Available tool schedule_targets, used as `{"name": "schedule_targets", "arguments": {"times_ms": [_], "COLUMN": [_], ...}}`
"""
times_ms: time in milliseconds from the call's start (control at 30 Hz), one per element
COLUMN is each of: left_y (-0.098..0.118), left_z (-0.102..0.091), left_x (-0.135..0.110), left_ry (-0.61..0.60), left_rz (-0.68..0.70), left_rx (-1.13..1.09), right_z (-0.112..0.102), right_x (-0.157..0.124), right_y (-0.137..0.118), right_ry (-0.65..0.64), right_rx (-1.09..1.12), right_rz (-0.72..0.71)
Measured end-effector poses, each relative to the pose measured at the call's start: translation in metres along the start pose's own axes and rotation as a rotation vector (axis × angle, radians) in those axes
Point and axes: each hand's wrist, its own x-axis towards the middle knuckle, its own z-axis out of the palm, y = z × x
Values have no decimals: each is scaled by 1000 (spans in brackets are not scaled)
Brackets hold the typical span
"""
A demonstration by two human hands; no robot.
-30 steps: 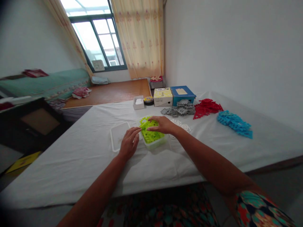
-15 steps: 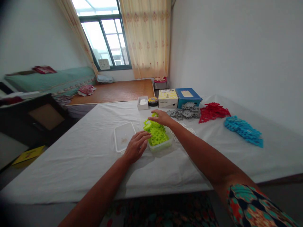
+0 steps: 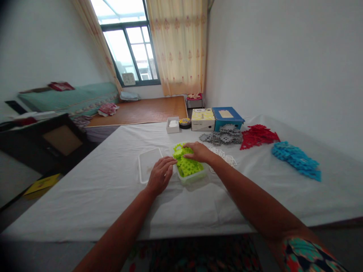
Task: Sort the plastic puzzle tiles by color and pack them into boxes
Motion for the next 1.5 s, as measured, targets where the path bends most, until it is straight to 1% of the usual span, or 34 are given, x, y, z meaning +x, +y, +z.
{"name": "schedule_targets", "arguments": {"times_ms": [100,200,267,333,400,467,567,667,733,800,867,933,1000,1033,1100,1167,1200,1267,1333,1400,1467,1500], "left_y": [-1,-3,-6,-8,-10,-10,-11,-11,-12,-13,-14,-14,-14,-13,-13,-11,-10,-7,-2,2,4,3], "left_z": [1,2,2,1,1,0,1,3,5,5,3,-5,-17,-24,-38,-48,-51,-52,-50,-47,-49,-53], "left_x": [1,1,1,0,-1,-1,0,0,0,-1,0,2,1,0,-8,-20,-27,-41,-49,-52,-48,-45], "left_ry": [5,33,64,91,113,125,128,113,106,117,131,116,63,17,-114,-264,-327,-397,-423,-430,-400,-358], "left_rz": [3,-10,-32,-49,-54,-54,-57,-68,-85,-111,-150,-195,-246,-273,-322,-351,-355,-352,-343,-322,-305,-308], "left_rx": [10,31,42,44,40,39,45,52,51,46,53,87,147,178,230,279,311,394,482,551,597,612], "right_z": [-3,-6,-5,1,11,22,34,32,28,25,25,28,28,26,21,14,11,8,9,12,15,16], "right_x": [0,15,26,31,27,15,-4,-11,-8,-3,2,4,4,2,-4,-15,-22,-38,-54,-67,-76,-80], "right_y": [-5,-14,-20,-25,-28,-29,-32,-37,-42,-46,-49,-48,-44,-41,-34,-27,-24,-19,-15,-12,-8,-6], "right_ry": [41,98,74,11,-61,-119,-129,-113,-97,-50,-13,-25,-47,-32,63,219,300,450,569,651,722,759], "right_rx": [16,32,0,-52,-103,-151,-219,-273,-289,-288,-276,-242,-178,-140,-73,-3,42,161,282,356,357,335], "right_rz": [52,68,55,50,46,15,-27,29,69,73,54,36,29,32,52,81,90,108,139,163,163,155]}}
